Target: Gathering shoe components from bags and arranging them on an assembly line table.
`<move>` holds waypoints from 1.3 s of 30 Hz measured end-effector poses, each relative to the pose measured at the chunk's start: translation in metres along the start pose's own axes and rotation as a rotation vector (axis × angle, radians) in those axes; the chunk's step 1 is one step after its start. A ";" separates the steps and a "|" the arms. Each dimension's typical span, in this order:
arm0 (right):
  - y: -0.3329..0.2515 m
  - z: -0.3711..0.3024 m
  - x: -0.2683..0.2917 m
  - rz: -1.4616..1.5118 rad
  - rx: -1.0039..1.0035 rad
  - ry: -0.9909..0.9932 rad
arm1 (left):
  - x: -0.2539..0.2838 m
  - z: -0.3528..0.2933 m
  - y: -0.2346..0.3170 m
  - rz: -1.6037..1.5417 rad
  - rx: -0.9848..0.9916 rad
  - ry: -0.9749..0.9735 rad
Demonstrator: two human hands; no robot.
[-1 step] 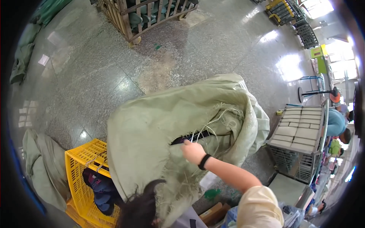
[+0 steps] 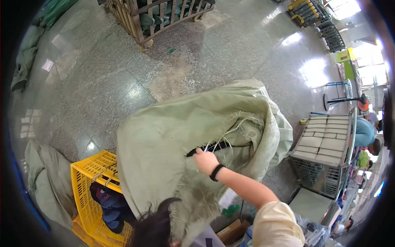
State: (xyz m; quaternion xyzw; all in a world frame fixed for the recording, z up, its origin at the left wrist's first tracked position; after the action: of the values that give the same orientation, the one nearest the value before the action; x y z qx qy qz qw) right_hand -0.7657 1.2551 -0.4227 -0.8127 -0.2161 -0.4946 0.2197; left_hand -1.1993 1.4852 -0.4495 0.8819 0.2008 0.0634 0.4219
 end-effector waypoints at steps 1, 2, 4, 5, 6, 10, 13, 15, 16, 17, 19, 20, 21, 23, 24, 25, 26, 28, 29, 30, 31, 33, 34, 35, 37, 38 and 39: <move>-0.001 0.016 -0.021 -0.107 -0.005 -0.054 | -0.002 -0.002 -0.003 -0.003 -0.003 0.009; 0.003 0.028 -0.047 -0.250 0.040 -0.131 | -0.005 -0.003 -0.005 -0.006 -0.010 0.017; 0.027 0.041 -0.097 -0.244 -0.114 -0.462 | -0.009 -0.010 -0.012 -0.013 -0.008 0.038; 0.059 0.034 -0.131 -0.160 -0.358 -0.513 | -0.006 -0.008 -0.016 -0.009 -0.019 0.046; 0.063 0.030 -0.127 -0.018 -0.626 -0.614 | -0.005 -0.020 -0.025 -0.013 0.016 0.082; 0.090 0.002 -0.149 -0.143 -0.704 -0.685 | -0.011 -0.025 -0.043 -0.030 0.020 0.145; 0.059 0.023 -0.125 -0.167 -0.482 -0.532 | -0.015 -0.014 -0.051 -0.037 0.008 0.203; 0.057 0.028 -0.135 -0.187 -0.518 -0.514 | -0.011 -0.006 -0.054 -0.029 -0.006 0.239; 0.063 0.027 -0.137 -0.192 -0.550 -0.516 | -0.003 0.002 -0.055 -0.016 -0.025 0.258; 0.075 0.018 -0.159 -0.166 -0.639 -0.456 | 0.005 0.009 -0.054 -0.002 -0.045 0.278; 0.082 0.003 -0.168 -0.059 -0.776 -0.443 | 0.021 0.013 -0.051 0.026 -0.069 0.326; 0.072 0.001 -0.156 0.004 -0.784 -0.466 | 0.025 0.006 -0.049 0.038 -0.066 0.358; 0.070 -0.011 -0.148 0.035 -0.791 -0.464 | 0.025 0.009 -0.040 0.039 -0.087 0.379; 0.066 -0.038 -0.138 0.012 -0.635 -0.436 | 0.024 0.036 -0.009 0.029 -0.175 0.405; 0.045 -0.047 -0.125 0.093 -0.538 -0.439 | 0.015 0.034 0.001 0.020 -0.195 0.427; 0.029 -0.064 -0.109 0.148 -0.498 -0.448 | 0.006 0.032 0.010 0.011 -0.217 0.450; 0.002 -0.080 -0.077 0.256 -0.504 -0.463 | -0.004 0.017 0.017 0.001 -0.209 0.485; 0.020 -0.128 -0.060 0.358 -0.510 -0.355 | -0.005 0.028 0.042 -0.004 -0.290 0.532; 0.021 -0.152 -0.047 0.252 -0.292 -0.208 | -0.007 0.020 0.053 -0.008 -0.312 0.556; 0.018 -0.174 -0.030 0.148 -0.074 -0.065 | -0.008 0.011 0.060 -0.009 -0.331 0.578; 0.020 -0.191 -0.012 0.541 -0.273 -0.038 | -0.013 -0.001 0.064 -0.018 -0.340 0.601; 0.004 -0.218 0.046 0.720 -0.174 0.154 | -0.029 -0.039 0.070 -0.033 -0.338 0.654; 0.001 -0.229 0.102 0.475 0.099 0.319 | -0.008 -0.050 0.083 -0.088 -0.300 0.657; -0.007 -0.235 0.161 0.813 -0.227 0.097 | 0.021 -0.067 0.098 -0.148 -0.252 0.663; -0.033 -0.258 0.273 1.124 -0.534 -0.118 | 0.034 -0.084 0.105 0.033 -0.258 0.750; -0.033 -0.269 0.313 1.112 -0.524 -0.069 | 0.036 -0.084 0.116 0.037 -0.287 0.746; -0.028 -0.282 0.344 1.241 -0.523 0.006 | 0.041 -0.077 0.128 0.112 -0.191 0.614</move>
State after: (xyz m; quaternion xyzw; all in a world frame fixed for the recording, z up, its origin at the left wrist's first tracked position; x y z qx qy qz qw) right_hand -0.8381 1.1631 0.0071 -0.8112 0.4186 -0.3150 0.2599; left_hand -1.1448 1.4851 -0.3041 0.7877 0.2630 0.3680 0.4183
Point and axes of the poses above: each hand's wrist, its own z-axis towards the middle knuckle, its own x-axis out of the back of the hand, y = z × x, the point moved 4 cm from there along z, towards the middle knuckle, and after that the axes turned 13 degrees about -z, right-handed, at the moved point
